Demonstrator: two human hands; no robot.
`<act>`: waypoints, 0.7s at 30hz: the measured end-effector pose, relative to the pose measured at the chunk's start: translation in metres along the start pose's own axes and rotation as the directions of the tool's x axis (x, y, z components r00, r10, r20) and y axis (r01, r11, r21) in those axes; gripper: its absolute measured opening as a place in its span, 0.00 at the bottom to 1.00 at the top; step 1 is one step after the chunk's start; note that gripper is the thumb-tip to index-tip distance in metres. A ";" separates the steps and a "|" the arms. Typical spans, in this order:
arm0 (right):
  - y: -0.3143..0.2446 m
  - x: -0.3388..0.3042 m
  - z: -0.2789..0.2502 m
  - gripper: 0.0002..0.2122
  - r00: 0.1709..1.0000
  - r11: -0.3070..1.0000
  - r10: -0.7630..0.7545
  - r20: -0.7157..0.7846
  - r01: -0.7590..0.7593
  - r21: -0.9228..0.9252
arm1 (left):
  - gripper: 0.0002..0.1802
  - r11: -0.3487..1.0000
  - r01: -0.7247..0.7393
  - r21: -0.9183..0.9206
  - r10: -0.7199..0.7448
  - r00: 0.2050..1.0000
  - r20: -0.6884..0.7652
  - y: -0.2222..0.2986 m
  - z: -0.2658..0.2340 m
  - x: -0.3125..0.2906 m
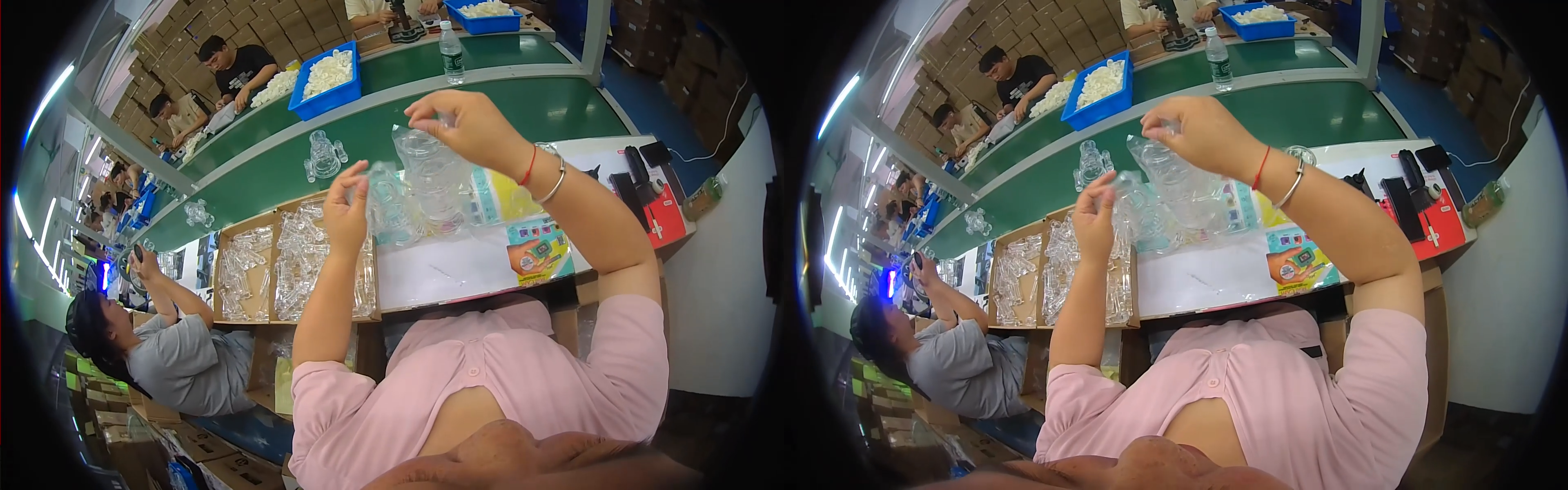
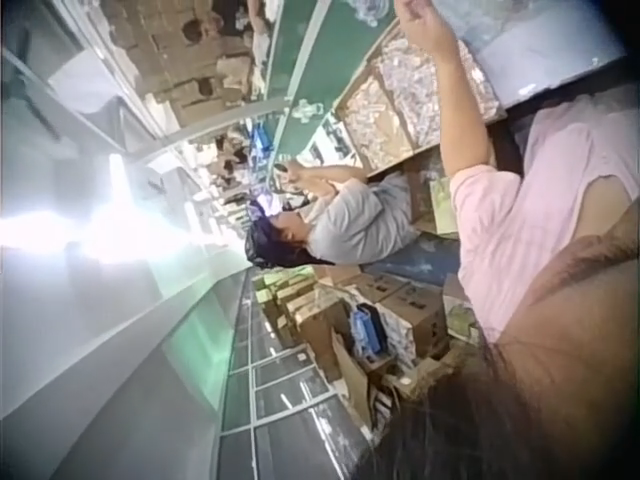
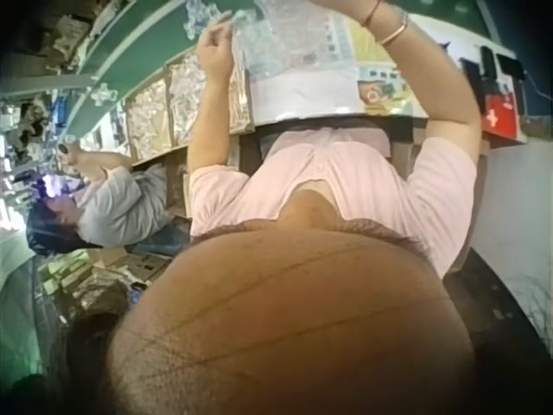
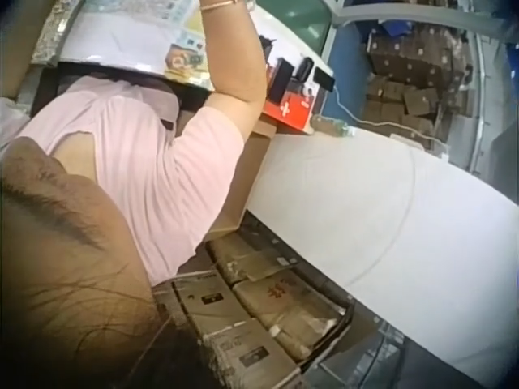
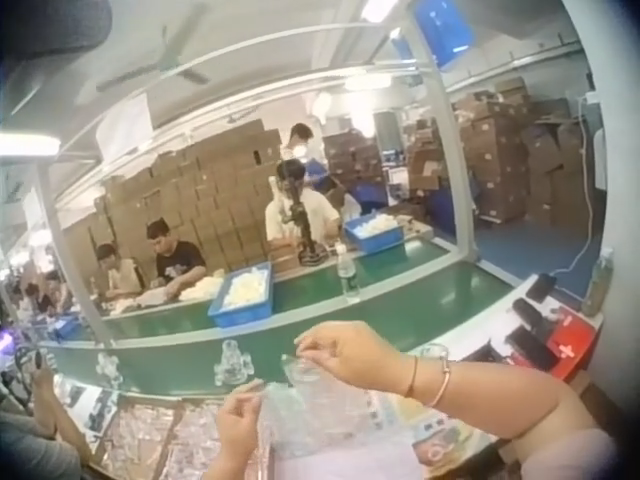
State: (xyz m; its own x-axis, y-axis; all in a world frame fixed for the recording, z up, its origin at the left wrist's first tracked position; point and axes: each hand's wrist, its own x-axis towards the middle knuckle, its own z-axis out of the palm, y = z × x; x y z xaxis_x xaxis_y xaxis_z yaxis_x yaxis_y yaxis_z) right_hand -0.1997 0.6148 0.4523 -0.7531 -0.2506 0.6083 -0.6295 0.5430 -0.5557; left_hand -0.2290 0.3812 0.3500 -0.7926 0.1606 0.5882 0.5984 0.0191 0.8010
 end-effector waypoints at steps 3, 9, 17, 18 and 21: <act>-0.005 0.005 -0.011 0.13 0.998 0.998 0.049 0.031 -0.050 0.029 | 0.07 0.998 -0.046 -0.042 0.040 0.989 -0.141 0.015 -0.005 0.014; -0.006 0.000 -0.050 0.17 0.969 0.975 0.222 0.109 -0.222 -0.014 | 0.14 0.967 -0.208 0.149 0.226 0.966 -0.122 0.086 -0.013 0.051; 0.028 -0.035 -0.046 0.25 0.902 0.949 0.309 0.302 -0.312 -0.042 | 0.08 0.908 -0.110 0.405 -0.076 0.906 0.416 0.097 0.037 0.079; 0.027 -0.037 -0.045 0.26 0.902 0.951 0.304 0.307 -0.306 -0.045 | 0.08 0.907 -0.109 0.407 -0.078 0.906 0.416 0.101 0.037 0.084; 0.028 -0.041 -0.047 0.31 0.872 0.930 0.356 0.335 -0.367 -0.032 | 0.07 0.997 -0.073 0.024 0.066 0.972 0.227 0.115 0.031 0.102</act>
State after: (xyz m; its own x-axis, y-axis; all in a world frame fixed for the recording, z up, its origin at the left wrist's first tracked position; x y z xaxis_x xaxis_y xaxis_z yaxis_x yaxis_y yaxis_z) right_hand -0.1778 0.6783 0.4382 -0.9452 -0.2937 0.1425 -0.3023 0.6228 -0.7216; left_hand -0.2372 0.4301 0.4988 -0.7041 0.3810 0.5992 0.6574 0.0310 0.7529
